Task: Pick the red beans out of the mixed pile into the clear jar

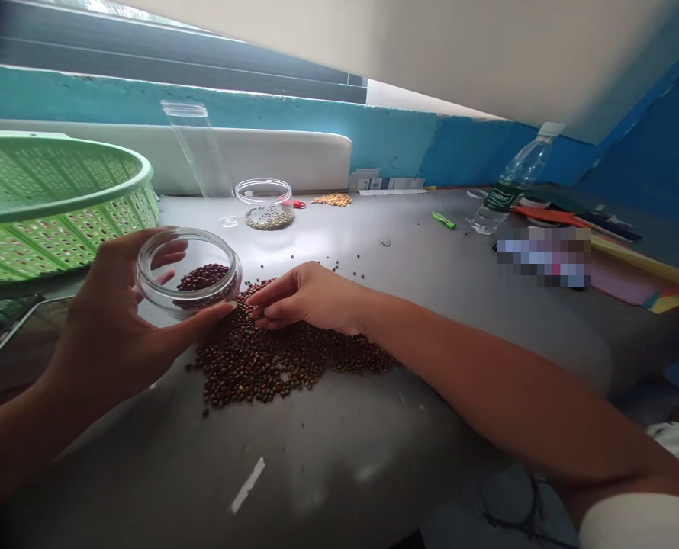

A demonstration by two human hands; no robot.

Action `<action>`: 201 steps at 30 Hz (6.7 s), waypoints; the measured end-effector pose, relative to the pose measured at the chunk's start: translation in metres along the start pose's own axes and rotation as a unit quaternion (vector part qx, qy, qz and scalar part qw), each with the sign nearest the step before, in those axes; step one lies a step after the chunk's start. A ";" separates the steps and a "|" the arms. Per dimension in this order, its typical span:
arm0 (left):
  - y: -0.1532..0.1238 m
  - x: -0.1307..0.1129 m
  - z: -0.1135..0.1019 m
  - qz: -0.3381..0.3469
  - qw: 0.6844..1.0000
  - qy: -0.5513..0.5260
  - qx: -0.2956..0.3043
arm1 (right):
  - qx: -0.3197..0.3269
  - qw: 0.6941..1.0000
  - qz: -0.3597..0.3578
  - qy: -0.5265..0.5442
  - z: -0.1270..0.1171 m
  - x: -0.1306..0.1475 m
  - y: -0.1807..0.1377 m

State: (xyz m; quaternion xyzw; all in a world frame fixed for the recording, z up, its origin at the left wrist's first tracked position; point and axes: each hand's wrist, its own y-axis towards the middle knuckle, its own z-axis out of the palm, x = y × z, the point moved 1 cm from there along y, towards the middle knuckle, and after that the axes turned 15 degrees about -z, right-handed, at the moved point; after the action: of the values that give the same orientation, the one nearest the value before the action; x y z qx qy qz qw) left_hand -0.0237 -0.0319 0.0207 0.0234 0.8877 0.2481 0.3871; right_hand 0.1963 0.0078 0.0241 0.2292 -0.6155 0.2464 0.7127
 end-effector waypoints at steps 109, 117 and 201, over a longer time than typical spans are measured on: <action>0.004 -0.004 -0.002 0.094 0.995 0.036 -0.010 | -0.056 0.995 -0.008 0.082 0.011 -0.002 -0.003; 0.004 -0.004 -0.003 0.088 0.995 0.036 -0.012 | -0.056 0.992 0.003 0.114 0.012 -0.003 -0.002; 0.001 -0.010 -0.006 0.070 0.994 0.071 -0.040 | 0.088 0.813 -0.258 -0.515 -0.016 0.010 0.005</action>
State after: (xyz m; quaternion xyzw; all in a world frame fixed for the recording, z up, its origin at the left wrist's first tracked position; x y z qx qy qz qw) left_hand -0.0215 -0.0364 0.0314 0.0525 0.8984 0.3107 0.3058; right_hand 0.2065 0.0224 0.0320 0.5344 -0.7864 -0.0478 0.3062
